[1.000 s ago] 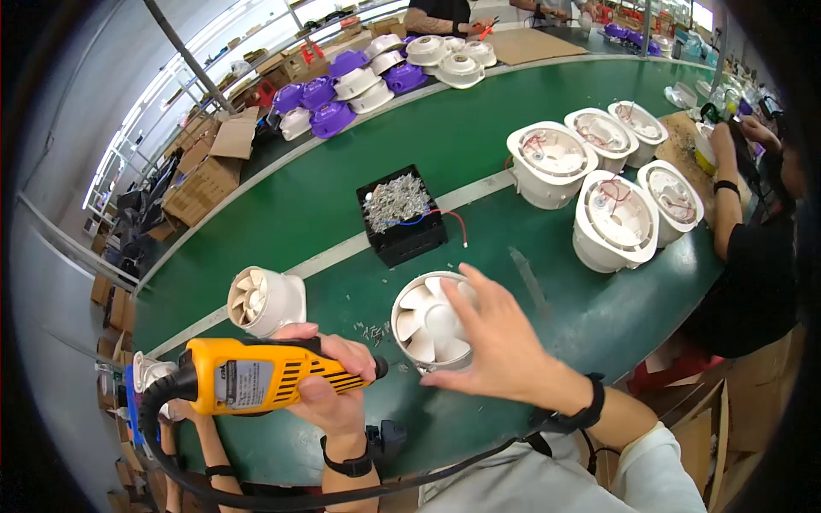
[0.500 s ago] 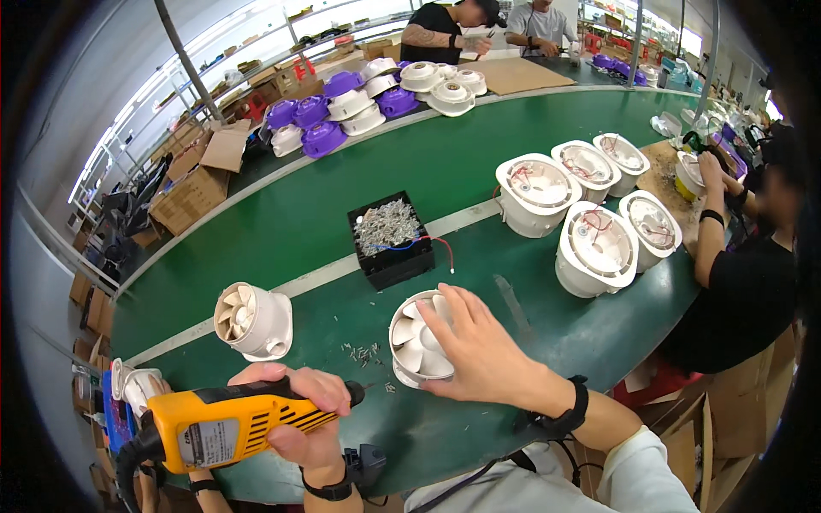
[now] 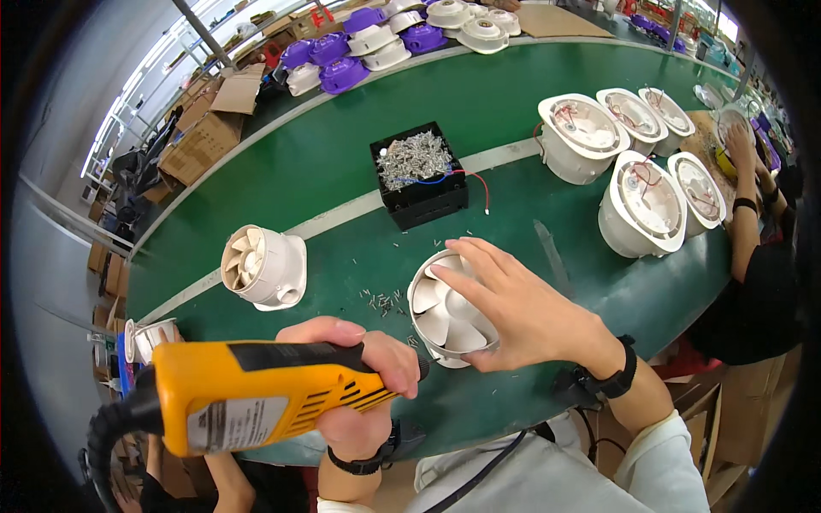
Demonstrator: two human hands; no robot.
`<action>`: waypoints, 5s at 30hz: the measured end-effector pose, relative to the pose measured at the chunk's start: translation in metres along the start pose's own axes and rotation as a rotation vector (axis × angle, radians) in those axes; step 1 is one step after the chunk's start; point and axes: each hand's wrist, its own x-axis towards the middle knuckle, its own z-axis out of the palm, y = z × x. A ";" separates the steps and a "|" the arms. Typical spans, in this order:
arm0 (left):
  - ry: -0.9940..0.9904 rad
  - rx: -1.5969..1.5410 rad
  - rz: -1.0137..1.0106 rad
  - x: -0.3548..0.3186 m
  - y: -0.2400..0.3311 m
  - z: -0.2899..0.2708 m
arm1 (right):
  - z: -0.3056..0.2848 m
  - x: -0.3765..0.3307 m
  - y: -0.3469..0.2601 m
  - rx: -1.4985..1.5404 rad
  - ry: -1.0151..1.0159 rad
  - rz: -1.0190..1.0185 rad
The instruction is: The person uses a yellow power drill to fasten screws into white plastic fan housings on a green workbench. They repeatedly pick up a fan unit, align it, and drive screws into the casing while other workers assemble similar units in the background.
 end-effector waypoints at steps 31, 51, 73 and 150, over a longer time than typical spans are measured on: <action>-0.077 -0.059 -0.035 0.000 -0.009 0.022 | 0.003 -0.003 0.003 0.010 0.025 0.027; 0.084 0.000 0.198 0.018 -0.005 -0.024 | -0.015 -0.001 -0.005 -0.131 -0.069 0.072; 0.017 0.033 0.061 0.011 -0.010 0.001 | 0.007 -0.003 0.000 -0.081 0.074 0.077; 0.095 0.140 0.141 0.033 -0.022 -0.002 | 0.003 -0.004 -0.003 -0.228 0.105 0.131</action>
